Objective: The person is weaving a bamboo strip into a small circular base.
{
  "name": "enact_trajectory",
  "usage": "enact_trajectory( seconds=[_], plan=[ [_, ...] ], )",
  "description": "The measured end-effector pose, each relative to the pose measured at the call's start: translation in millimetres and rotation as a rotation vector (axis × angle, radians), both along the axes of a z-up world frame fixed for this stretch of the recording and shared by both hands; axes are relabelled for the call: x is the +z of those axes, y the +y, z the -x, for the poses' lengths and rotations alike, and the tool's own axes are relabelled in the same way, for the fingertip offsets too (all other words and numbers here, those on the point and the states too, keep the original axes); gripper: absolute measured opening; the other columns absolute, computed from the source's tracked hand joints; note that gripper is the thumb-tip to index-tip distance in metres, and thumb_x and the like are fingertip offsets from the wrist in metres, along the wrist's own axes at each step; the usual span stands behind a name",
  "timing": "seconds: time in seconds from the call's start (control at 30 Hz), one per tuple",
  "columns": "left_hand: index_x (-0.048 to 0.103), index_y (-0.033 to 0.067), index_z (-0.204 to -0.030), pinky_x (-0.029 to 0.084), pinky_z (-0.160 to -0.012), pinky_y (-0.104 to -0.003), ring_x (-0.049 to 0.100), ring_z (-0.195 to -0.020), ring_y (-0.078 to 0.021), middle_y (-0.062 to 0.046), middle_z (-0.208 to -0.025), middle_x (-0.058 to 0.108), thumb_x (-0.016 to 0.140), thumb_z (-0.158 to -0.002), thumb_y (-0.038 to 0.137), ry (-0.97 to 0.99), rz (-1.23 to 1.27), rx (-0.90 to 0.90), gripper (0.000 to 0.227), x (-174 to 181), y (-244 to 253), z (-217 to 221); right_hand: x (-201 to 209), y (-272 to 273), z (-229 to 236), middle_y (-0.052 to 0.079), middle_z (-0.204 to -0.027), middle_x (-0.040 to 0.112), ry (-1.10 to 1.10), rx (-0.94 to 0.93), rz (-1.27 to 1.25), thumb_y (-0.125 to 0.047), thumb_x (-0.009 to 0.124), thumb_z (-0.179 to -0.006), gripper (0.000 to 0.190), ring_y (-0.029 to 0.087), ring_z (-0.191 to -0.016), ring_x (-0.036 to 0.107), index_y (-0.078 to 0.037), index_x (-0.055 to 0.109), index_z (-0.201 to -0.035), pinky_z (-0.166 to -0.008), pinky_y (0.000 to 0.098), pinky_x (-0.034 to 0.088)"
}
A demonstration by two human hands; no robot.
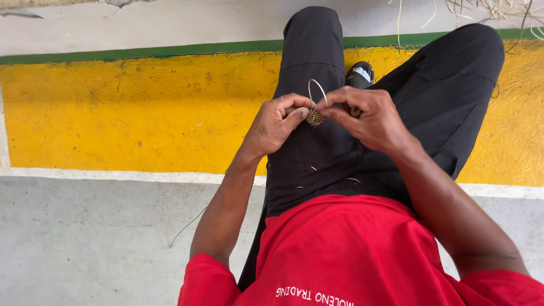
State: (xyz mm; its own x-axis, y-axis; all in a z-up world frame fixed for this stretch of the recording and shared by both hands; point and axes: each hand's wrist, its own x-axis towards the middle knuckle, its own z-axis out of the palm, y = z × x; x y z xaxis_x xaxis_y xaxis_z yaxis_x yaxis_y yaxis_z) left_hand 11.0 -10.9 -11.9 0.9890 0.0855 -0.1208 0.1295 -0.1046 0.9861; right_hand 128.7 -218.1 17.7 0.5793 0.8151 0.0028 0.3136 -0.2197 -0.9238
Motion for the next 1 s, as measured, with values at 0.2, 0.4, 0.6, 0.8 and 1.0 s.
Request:
enact_trajectory(
  seconds=[0.2, 0.4, 0.6, 0.8, 1.0],
  plan=[
    [0.074, 0.0013, -0.111, 0.054, -0.078, -0.023, 0.066, -0.086, -0.0054, -0.001, -0.095, 0.074, 0.064, -0.101, 0.013, 0.019, 0.018, 0.025, 0.018, 6, -1, -1, -27, -2, 2, 0.005, -0.108, 0.076, -0.142, -0.019, -0.257, -0.004, 0.078, -0.097, 0.015, 0.011, -0.094, 0.070, -0.006, 0.072, -0.110, -0.076, 0.0260, 0.054],
    [0.074, 0.0012, -0.112, 0.053, -0.077, -0.024, 0.063, -0.086, -0.0063, -0.002, -0.094, 0.073, 0.064, -0.102, 0.013, 0.024, 0.058, 0.022, 0.019, 0, 0, 1, -30, 4, 3, 0.006, -0.110, 0.076, -0.109, -0.018, -0.259, -0.003, 0.077, -0.096, 0.016, 0.014, -0.099, 0.074, -0.006, 0.072, -0.111, -0.081, 0.0272, 0.060],
    [0.073, 0.0013, -0.111, 0.053, -0.080, -0.024, 0.065, -0.087, -0.0062, -0.001, -0.095, 0.074, 0.065, -0.102, 0.013, -0.015, -0.010, -0.001, 0.018, 1, 1, 0, -37, 6, 2, 0.007, -0.110, 0.076, -0.082, 0.025, -0.324, -0.002, 0.076, -0.097, 0.017, 0.015, -0.105, 0.073, -0.006, 0.072, -0.112, -0.091, 0.0285, 0.062],
    [0.074, 0.0010, -0.116, 0.051, -0.079, -0.023, 0.063, -0.089, -0.0057, 0.000, -0.099, 0.073, 0.063, -0.102, 0.014, 0.015, 0.114, 0.002, 0.022, 1, -3, 3, -34, 5, -10, 0.007, -0.101, 0.065, -0.251, 0.060, -0.184, -0.010, 0.083, -0.091, 0.021, 0.014, -0.080, 0.061, -0.008, 0.078, -0.111, -0.067, 0.0248, 0.049],
    [0.073, 0.0061, -0.117, 0.044, -0.069, -0.020, 0.051, -0.074, -0.0013, 0.003, -0.092, 0.069, 0.070, -0.102, 0.015, -0.025, 0.336, 0.042, 0.017, 4, -10, 2, -43, 3, -26, 0.000, -0.095, 0.067, 0.402, 0.075, -0.164, -0.014, 0.064, -0.104, 0.019, 0.005, -0.063, 0.057, -0.006, 0.072, -0.118, -0.055, 0.0217, 0.049]
  ],
)
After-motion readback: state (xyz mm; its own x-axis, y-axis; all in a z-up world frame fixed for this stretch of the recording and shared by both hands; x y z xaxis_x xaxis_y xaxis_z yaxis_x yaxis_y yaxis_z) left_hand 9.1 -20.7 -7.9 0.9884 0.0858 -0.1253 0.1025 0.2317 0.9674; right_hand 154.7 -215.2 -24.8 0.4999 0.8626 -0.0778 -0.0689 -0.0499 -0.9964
